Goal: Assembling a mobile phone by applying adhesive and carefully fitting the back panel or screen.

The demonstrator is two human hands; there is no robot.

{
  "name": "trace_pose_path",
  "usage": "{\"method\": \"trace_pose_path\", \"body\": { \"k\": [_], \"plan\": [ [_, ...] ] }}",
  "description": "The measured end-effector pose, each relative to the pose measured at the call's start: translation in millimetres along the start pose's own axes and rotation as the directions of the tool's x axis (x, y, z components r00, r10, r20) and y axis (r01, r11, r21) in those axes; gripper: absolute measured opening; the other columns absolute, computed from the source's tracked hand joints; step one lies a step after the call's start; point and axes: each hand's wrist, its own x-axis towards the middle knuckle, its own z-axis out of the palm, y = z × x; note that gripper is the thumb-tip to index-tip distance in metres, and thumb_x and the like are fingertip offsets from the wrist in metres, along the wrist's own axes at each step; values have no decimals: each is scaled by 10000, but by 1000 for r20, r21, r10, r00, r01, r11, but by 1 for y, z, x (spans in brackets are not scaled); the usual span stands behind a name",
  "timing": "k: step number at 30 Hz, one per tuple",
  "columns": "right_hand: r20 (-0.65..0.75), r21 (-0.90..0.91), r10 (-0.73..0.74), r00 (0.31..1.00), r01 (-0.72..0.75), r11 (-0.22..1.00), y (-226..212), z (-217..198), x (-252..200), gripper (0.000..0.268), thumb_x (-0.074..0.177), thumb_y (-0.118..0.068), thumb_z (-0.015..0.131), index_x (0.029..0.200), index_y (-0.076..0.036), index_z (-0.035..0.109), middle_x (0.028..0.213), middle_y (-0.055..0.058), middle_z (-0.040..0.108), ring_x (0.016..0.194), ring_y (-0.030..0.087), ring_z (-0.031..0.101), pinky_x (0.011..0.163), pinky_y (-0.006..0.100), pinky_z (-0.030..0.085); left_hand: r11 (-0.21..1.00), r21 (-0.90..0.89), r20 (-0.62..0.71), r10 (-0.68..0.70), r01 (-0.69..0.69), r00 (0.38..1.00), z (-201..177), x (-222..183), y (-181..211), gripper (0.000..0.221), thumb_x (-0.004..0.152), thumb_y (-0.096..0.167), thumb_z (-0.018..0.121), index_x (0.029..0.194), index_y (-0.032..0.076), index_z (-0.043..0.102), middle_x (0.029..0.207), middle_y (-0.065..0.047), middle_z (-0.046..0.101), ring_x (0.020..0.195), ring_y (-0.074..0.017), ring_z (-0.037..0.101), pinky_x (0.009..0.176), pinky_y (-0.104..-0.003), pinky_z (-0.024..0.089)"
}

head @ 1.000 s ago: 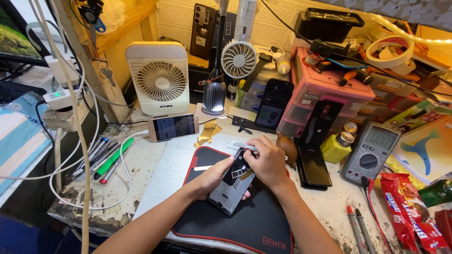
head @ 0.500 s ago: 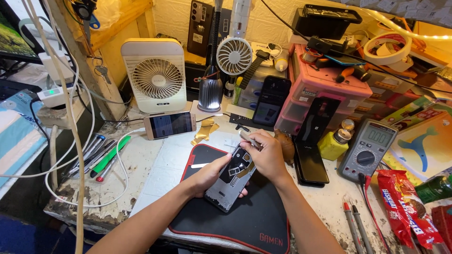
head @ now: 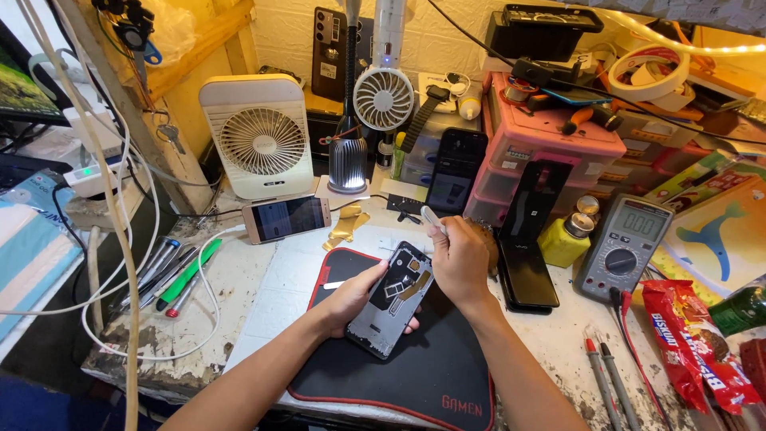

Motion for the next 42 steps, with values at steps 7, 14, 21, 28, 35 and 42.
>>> {"method": "trace_pose_path", "body": {
  "k": [7,14,21,28,35,42],
  "plan": [
    [48,23,23,999,-24,999,16,3,-1,210,987,-245,689,872,-81,753,727,63,672,747,265,729,660,360,587,998,-56,46,16,-13,999,-8,5,-3,786,1048,632,256,1420,-23,480,1131,-325,707,1004,-383,744,882,-461,613],
    [-42,218,31,999,-21,976,-22,-23,4,57,951,-109,748,981,-77,784,809,136,710,764,327,734,642,374,597,990,-134,78,54,-43,995,-5,-2,7,798,1038,648,265,1438,-10,473,1125,-348,693,1020,-415,728,898,-484,602],
    [-51,157,30,998,-21,987,-18,-24,8,185,870,-77,722,1050,-58,759,961,107,673,800,267,696,713,338,578,982,-182,35,61,-54,998,-6,-2,6,777,1037,616,286,1436,-17,492,1172,-362,673,1050,-425,715,941,-504,582],
    [55,298,153,987,-162,941,-7,-20,6,187,880,-152,712,1040,-107,797,968,84,705,855,257,710,768,338,552,959,-259,-5,115,-112,993,-4,-3,6,690,1039,553,321,1342,-18,562,1161,-342,687,1041,-439,711,943,-531,579],
    [289,449,208,934,-325,832,-24,-23,5,195,964,-176,650,1021,-74,807,784,108,702,674,177,658,703,302,547,956,-216,18,206,-198,978,-10,-4,6,616,952,515,494,1339,44,580,1175,-299,693,1037,-440,716,924,-514,590],
    [340,606,143,929,-333,722,-41,-36,2,143,967,-122,661,992,-43,777,699,122,652,618,173,634,652,327,549,957,53,-7,285,-284,958,-22,1,-1,482,865,172,680,1301,117,482,1114,-204,711,1029,-371,739,906,-504,594]
  ]
}}
